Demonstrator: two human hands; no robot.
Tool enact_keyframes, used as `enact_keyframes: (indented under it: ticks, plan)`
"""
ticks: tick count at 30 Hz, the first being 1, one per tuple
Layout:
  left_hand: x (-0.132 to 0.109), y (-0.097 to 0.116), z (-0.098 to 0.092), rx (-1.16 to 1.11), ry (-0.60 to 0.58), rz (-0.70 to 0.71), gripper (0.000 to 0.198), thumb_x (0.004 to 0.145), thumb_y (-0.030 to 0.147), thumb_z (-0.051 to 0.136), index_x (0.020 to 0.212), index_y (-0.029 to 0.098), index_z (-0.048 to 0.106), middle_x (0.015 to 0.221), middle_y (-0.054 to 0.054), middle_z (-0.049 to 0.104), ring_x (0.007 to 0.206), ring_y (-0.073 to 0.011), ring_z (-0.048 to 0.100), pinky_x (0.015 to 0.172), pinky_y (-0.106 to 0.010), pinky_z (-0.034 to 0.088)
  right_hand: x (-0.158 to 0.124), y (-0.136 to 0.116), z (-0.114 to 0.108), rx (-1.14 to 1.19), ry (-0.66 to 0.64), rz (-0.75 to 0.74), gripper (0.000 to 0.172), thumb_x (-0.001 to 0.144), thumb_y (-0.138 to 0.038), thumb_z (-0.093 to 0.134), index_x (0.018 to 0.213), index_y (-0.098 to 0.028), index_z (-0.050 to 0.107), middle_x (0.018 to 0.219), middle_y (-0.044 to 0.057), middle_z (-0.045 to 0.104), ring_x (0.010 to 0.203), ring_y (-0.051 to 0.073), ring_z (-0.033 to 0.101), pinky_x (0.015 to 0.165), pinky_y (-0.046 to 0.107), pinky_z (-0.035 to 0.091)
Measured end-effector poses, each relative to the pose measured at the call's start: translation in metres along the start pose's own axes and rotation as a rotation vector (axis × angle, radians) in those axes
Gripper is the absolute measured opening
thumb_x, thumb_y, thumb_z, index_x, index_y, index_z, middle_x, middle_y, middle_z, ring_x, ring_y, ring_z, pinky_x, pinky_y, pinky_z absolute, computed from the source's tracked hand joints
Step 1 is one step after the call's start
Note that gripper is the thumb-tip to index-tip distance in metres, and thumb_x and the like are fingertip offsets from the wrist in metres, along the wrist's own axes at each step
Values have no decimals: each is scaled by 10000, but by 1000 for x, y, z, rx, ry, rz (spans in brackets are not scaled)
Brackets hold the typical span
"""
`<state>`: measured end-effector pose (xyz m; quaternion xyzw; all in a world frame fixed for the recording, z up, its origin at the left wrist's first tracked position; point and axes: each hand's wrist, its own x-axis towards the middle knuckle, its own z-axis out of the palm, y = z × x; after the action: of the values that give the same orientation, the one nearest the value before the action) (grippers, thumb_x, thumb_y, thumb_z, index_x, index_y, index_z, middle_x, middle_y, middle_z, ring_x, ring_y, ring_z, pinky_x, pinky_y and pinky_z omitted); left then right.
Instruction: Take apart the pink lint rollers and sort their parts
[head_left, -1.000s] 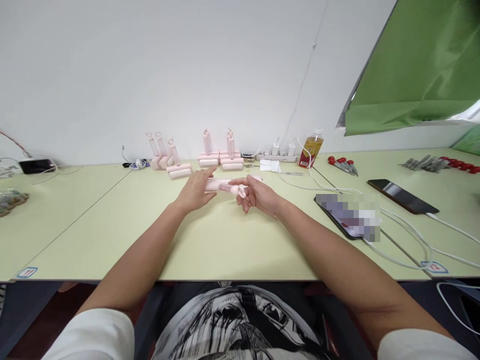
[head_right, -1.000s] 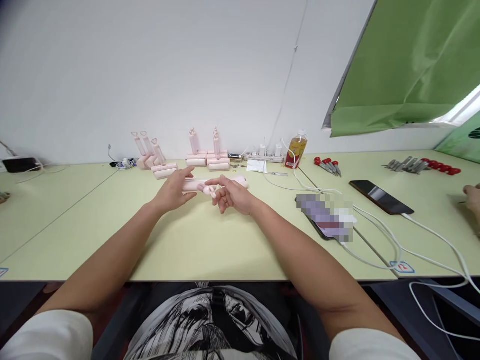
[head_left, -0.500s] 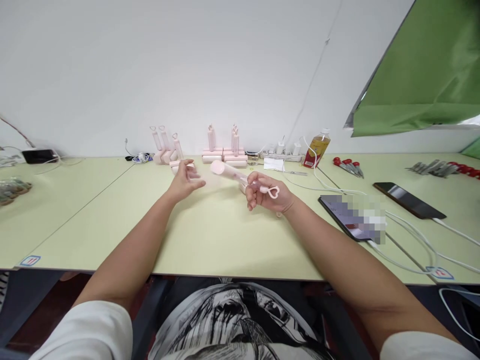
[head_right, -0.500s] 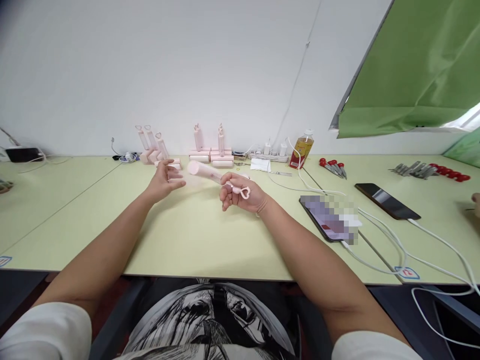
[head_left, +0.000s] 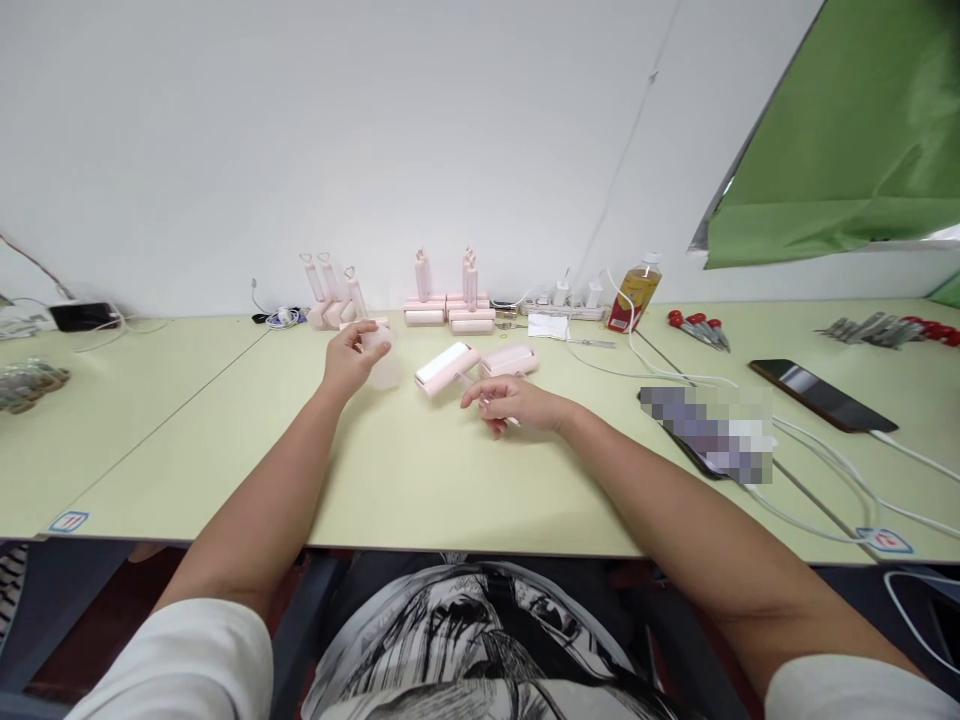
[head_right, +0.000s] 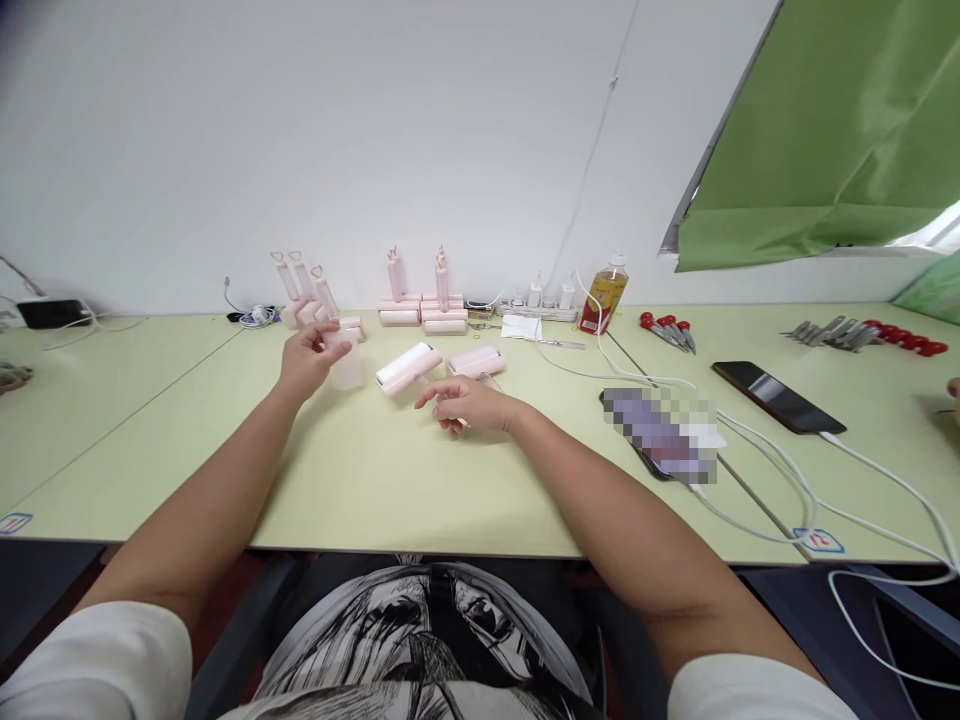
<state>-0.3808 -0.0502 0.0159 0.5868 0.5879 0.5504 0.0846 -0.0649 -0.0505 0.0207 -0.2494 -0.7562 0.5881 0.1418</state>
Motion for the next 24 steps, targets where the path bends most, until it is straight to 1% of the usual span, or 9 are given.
enact_keyframes:
  ticks: [2,4,7,9,11,16,19,21,24]
  plan:
    - [-5,1,2,100,-121,115,494,720,469,686,1142,221,620,1347,-90,577,1156,-253,563,893,-367,496,-2,-4,3,-33,-65,46,285,783,-224,593,1060,-193,651,582,-57,563,512,102,551,510,224,425]
    - [-9,4,7,165,-250,169,619,744,462,673,1308,240,544,1455,-98,490,1216,-265,535,933,-380,488,-3,-8,5,-63,-132,75,300,792,-212,569,1081,-200,647,585,-59,547,518,96,535,499,211,408]
    - [-14,5,14,245,-389,93,848,738,433,694,1486,250,340,1453,-128,484,1150,-277,581,932,-417,493,-3,-10,7,-118,-202,108,320,806,-198,541,1109,-203,644,595,-58,538,512,83,495,493,200,391]
    - [-14,2,16,250,-428,36,986,727,414,708,1545,244,183,1449,-153,485,1157,-294,584,946,-447,486,-3,-10,8,-142,-208,121,324,811,-202,543,1119,-202,643,599,-56,535,510,79,474,488,197,381]
    - [-14,-2,18,225,-443,15,1020,733,405,699,1555,225,122,1463,-174,467,1207,-307,561,971,-461,475,-1,-9,8,-150,-205,121,318,816,-219,555,1122,-205,641,608,-51,538,513,80,464,484,197,375]
    - [-13,-15,23,212,-470,20,832,783,412,620,1514,196,286,1499,-158,435,1275,-314,517,991,-460,480,2,-3,10,-197,-212,106,331,856,-282,554,1175,-221,619,643,-37,552,519,90,457,488,213,375]
    - [-12,-22,26,290,-431,92,734,806,402,571,1474,159,390,1526,-145,406,1404,-316,376,1118,-484,369,4,0,13,-240,-227,87,343,872,-286,543,1205,-222,594,650,-39,541,541,100,474,510,224,384]
    - [-11,-27,28,330,-416,112,658,819,381,536,1434,158,460,1527,-139,406,1427,-306,345,1151,-483,330,4,2,15,-278,-222,65,344,870,-280,551,1208,-223,591,665,-40,534,555,104,489,531,232,390]
    - [-11,-32,30,342,-428,111,590,823,356,516,1387,182,522,1517,-127,421,1400,-298,392,1100,-476,403,4,3,18,-351,-188,26,353,878,-334,569,1213,-228,602,719,-29,553,569,110,515,553,245,397]
